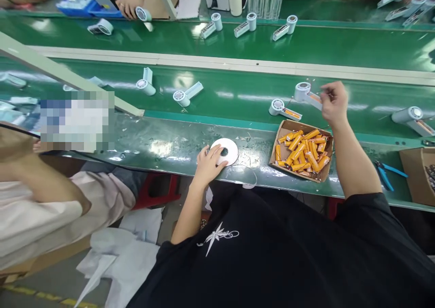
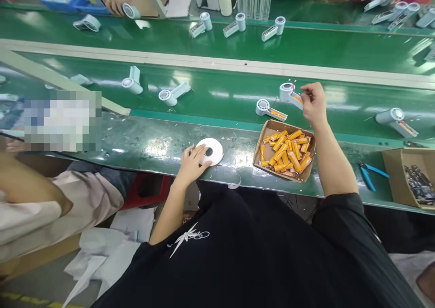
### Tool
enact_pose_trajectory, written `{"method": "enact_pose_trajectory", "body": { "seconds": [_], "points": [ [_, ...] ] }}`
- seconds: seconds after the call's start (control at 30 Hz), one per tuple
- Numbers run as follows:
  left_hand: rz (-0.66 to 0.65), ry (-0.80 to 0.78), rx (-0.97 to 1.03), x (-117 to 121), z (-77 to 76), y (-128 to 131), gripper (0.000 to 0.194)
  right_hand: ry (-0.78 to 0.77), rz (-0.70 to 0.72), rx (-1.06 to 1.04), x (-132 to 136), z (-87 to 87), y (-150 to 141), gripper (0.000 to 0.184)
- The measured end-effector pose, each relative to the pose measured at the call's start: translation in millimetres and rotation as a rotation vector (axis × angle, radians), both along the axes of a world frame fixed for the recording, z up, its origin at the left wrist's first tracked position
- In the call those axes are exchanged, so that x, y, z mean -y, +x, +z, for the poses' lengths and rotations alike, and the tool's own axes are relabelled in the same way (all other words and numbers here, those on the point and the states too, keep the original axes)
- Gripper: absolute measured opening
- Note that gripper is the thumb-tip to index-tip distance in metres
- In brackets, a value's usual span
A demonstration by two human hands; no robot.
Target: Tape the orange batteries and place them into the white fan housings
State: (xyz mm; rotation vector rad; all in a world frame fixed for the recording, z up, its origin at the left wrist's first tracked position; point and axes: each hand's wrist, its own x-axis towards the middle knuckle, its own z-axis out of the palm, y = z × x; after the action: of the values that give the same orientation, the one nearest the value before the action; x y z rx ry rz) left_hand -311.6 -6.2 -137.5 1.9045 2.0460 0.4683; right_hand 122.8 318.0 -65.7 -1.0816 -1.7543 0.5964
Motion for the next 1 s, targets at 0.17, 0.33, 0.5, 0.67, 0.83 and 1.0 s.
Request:
{"method": "enact_pose_trajectory", "body": {
  "seconds": [0.17,0.33,0.5,0.67,0.83,1.0],
  "points": [
    [-0.141,-0.09,-0.058,19,-3.4,-17,0.064,-0.166,0.103,0.402,-20,-14.0,12,0.014],
    [-0.166,0.205,-0.042,8,28.4,-5,0.037,-0.056,-0.086,0.448,36,15.2,21,0.028],
    [-0.181,0.634,0.017,-1,64.2,21,0.048,-0.247,0.379,0.125,171,53.8,-50,0.046],
    [-0.226,0.713,0.102,-13,67.8,28,0.043,-0.65,0.914,0.069,250,51.6,-136,0.05],
    [0.056,0.562,0.24,-6,53.1,9,0.043,-0.524,1.135,0.285,252,31.9,-136,0.043],
    [0.202,0.518,0.359,10,33.7,6,0.048,-0.449,0.49,0.79,205,43.3,-105,0.045]
  ]
}}
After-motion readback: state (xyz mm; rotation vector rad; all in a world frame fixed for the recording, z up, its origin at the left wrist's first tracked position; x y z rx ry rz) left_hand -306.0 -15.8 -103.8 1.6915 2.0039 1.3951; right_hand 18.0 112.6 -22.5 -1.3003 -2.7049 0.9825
